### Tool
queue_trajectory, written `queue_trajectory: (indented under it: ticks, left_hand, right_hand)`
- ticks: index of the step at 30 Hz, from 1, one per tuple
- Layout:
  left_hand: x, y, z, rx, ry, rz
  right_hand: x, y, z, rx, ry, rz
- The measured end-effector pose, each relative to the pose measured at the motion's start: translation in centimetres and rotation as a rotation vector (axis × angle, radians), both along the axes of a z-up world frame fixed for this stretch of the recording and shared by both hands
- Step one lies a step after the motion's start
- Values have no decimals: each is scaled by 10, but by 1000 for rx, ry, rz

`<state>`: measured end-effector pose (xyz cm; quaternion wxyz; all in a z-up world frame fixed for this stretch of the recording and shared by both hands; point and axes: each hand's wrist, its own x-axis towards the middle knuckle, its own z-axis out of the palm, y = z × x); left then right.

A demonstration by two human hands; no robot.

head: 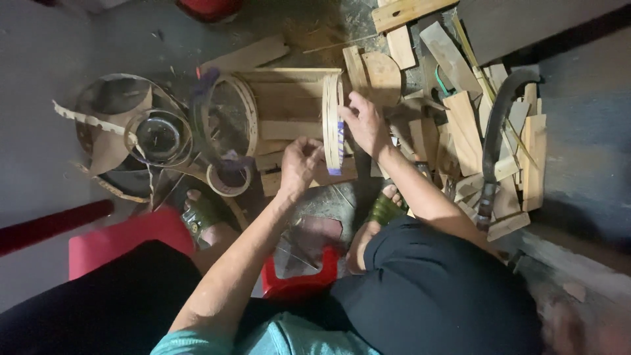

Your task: The person is shaping and assembling wooden pieces to create a circular frame, using a hammer and binding materials.

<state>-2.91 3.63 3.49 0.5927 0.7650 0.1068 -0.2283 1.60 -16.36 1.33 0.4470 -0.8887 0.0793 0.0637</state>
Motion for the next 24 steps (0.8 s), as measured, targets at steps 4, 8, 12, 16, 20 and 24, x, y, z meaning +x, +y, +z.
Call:
queue_trajectory:
  ticks: [4, 8, 12, 16, 20, 24]
  left_hand:
    - [-21, 5, -37, -48, -24, 49]
    - [-31, 18, 50, -146, 174, 378]
    - [-14, 32, 54, -370, 301, 779]
    - [9, 43, -3, -563, 231, 910]
    - [24, 45, 1, -750, 357, 1155]
    - [36, 43, 1, -646, 363, 1164]
  right_hand:
    - [6, 2, -19, 42, 63, 49]
    - [-4, 28, 59, 290, 99, -25]
    - [-19, 34, 77, 525, 178, -151]
    - [-33, 42, 66, 555, 180, -205]
    - [-50, 39, 36, 406, 45, -195]
    - [-61, 28, 30, 416, 30, -208]
